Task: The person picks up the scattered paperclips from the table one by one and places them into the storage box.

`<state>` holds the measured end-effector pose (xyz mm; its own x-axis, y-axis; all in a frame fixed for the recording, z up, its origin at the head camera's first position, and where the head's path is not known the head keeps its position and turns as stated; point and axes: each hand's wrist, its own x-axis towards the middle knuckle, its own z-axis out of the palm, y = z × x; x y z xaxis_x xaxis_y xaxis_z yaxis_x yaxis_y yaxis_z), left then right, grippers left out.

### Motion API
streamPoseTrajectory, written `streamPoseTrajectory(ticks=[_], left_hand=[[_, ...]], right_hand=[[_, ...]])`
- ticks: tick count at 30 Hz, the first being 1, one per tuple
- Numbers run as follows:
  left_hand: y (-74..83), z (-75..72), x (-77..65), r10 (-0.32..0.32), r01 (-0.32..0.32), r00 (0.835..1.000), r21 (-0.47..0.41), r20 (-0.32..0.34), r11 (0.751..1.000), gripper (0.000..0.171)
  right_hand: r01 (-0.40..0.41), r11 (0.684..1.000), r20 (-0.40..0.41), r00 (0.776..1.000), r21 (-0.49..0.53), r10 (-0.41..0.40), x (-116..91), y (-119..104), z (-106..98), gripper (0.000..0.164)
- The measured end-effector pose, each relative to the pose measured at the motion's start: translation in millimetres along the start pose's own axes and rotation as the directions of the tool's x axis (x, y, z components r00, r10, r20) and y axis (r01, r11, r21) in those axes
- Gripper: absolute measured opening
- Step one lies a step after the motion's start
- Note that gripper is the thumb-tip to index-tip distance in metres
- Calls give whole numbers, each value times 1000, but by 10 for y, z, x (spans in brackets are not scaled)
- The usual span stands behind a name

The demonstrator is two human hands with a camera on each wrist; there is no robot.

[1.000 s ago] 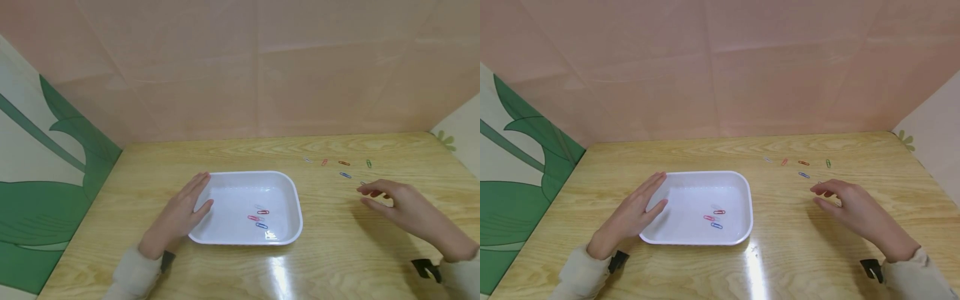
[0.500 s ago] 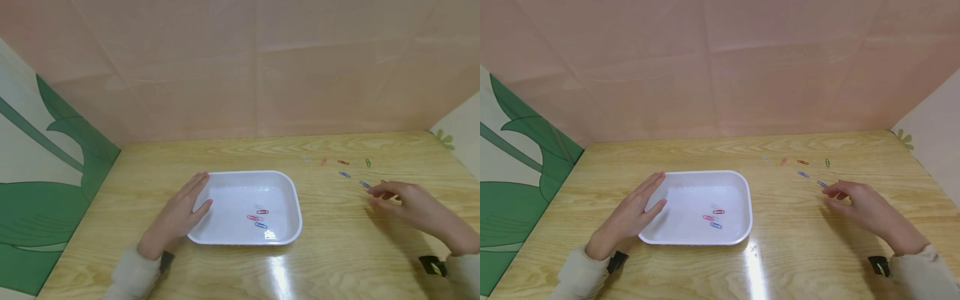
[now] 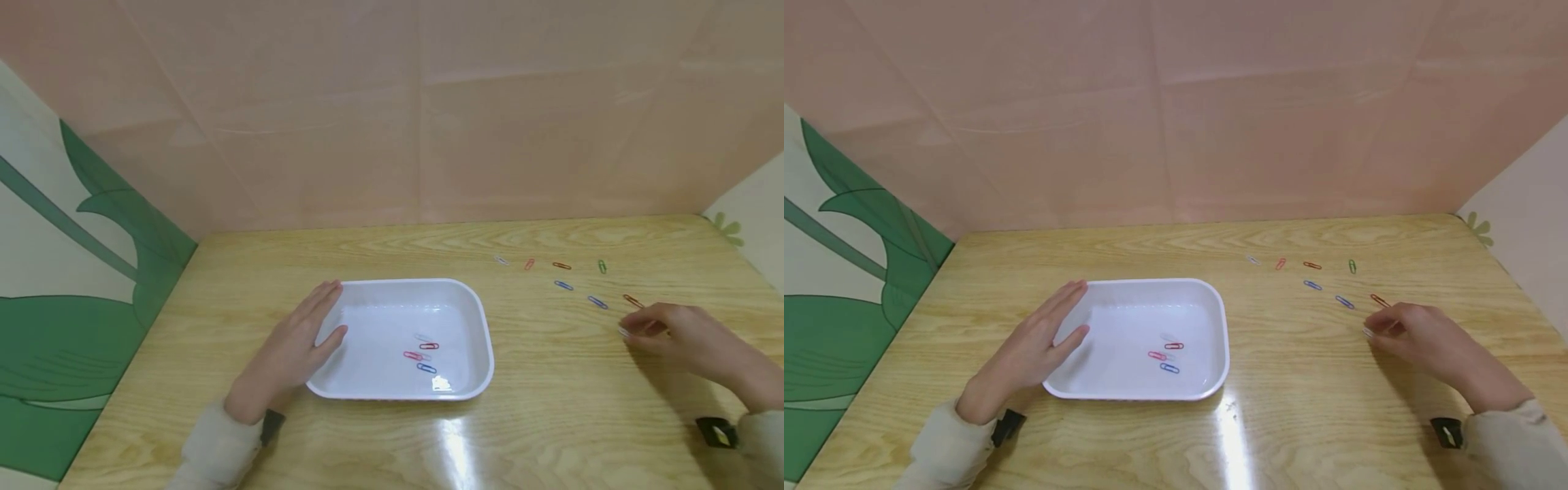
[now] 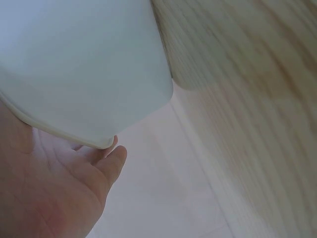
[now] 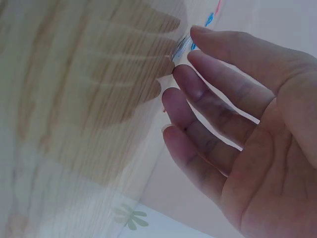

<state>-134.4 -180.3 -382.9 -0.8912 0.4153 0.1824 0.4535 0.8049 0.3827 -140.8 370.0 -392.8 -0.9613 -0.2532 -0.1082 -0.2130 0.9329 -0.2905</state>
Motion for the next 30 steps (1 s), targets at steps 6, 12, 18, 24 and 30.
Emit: streamPoseTrajectory(ticks=[6,12,18,24,30], left_hand=[[4,-7,-7,-11,10,1000,5,16,1000,66],[-1,-1,-7,-1,1,1000,8,12,1000,66],[3,-4,1,0,0,1000,3,4,1000,67],[-2,-1,1,-3,2,1000,8,9,1000,67],[-1,-7,0,-10,10,1000,7,20,1000,66]], right_hand=[[6,1000,-19,1000,1,-6,7,36,27,14],[35,999,-86,996,10,-34,5,23,84,5],[21,999,-49,999,36,-19,13,33,112,5],[59,998,-69,996,28,-57,8,31,146,9],[78,996,-78,994,35,-75,0,0,144,10]])
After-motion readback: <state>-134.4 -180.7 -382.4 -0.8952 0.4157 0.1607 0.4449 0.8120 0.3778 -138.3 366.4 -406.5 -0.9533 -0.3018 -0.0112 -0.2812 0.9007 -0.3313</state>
